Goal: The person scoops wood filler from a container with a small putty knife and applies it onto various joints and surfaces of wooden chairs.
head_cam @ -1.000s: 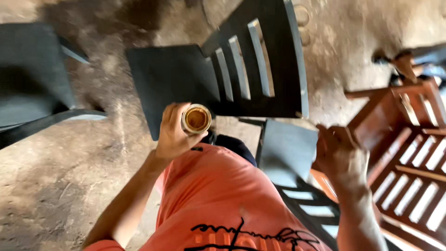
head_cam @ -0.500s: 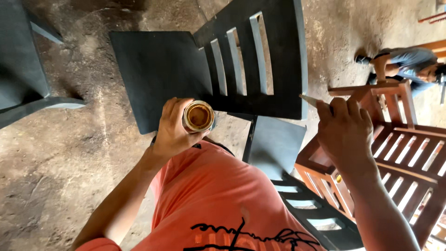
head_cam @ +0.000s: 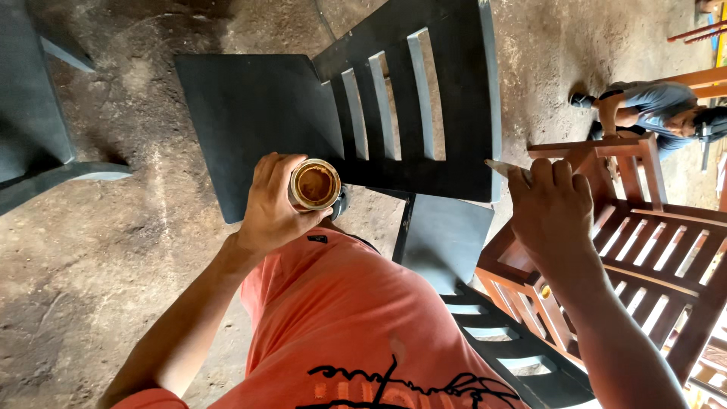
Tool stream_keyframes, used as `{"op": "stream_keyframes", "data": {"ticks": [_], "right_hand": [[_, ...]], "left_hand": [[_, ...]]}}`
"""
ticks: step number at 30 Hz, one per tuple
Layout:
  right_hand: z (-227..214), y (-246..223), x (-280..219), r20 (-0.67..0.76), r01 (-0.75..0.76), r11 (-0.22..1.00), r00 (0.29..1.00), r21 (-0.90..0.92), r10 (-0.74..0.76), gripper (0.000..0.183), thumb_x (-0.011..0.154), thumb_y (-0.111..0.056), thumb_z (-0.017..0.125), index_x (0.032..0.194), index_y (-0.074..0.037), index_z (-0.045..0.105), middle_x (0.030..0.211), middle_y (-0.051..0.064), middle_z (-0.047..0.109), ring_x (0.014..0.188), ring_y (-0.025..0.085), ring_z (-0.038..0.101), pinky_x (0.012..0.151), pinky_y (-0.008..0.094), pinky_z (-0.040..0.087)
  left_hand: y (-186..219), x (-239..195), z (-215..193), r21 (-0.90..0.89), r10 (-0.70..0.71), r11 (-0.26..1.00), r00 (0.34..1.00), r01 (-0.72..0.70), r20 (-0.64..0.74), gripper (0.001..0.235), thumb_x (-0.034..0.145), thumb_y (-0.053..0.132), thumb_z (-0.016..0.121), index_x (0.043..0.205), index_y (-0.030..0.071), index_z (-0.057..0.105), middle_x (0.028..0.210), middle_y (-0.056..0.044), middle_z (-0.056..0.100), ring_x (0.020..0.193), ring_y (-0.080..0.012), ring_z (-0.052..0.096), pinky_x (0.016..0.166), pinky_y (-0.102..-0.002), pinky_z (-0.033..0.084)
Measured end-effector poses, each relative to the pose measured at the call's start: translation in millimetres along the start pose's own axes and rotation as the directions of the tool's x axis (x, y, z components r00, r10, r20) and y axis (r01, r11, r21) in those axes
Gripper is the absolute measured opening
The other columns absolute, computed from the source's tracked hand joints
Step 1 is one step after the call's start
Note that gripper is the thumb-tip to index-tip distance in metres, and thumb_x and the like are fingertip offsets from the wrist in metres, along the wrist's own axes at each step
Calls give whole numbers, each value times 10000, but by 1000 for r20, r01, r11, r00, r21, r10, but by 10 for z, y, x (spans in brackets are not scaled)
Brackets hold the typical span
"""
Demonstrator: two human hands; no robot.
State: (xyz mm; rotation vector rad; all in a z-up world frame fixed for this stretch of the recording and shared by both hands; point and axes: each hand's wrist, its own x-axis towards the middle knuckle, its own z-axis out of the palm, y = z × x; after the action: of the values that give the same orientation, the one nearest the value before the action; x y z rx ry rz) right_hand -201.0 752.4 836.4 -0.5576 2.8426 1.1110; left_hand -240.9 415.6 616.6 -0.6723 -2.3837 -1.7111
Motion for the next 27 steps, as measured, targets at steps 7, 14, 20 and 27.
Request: {"op": "stream_keyframes", "data": {"ticks": [7,14,20,27], "right_hand": [[-7,-52,83,0,9,999,1000,-41,-9,110,921,-149,660,962,-97,748,848,56,552,827,240,577,715,362,453],[37,-111,139,4,35,998,999,43,-35,77,846,-120,661,865,-78,723,857,79,559,855,261,583,755,396,471],[108,-166,162,10,19,1000,1000,15,-19,68,842,-139,669,834,-77,696,873,74,579,874,251,588,709,387,441],[105,-187,208,41,-21,1000,999,-20,22,96,858,-169,672,796,-100,699,856,67,583,868,238,616,703,374,487]], "left_hand": [[10,-12,35,-23,-8,1000,1000,7,-12,813,594,203,1007,1239,-2,557,1138,-169,632,1058,-338,605,949,-462,492],[12,-27,-15,-37,-35,999,999,34,-11,815,589,193,1004,1243,2,556,1146,-165,638,1053,-343,605,958,-474,479],[9,-50,-93,3,-14,1000,998,15,-64,847,585,179,999,1271,5,534,1162,-171,631,1077,-357,601,939,-470,497],[-42,-127,-130,11,-19,1000,998,19,-54,855,605,183,1001,1287,7,518,1172,-171,621,1071,-355,606,929,-476,504]]}}
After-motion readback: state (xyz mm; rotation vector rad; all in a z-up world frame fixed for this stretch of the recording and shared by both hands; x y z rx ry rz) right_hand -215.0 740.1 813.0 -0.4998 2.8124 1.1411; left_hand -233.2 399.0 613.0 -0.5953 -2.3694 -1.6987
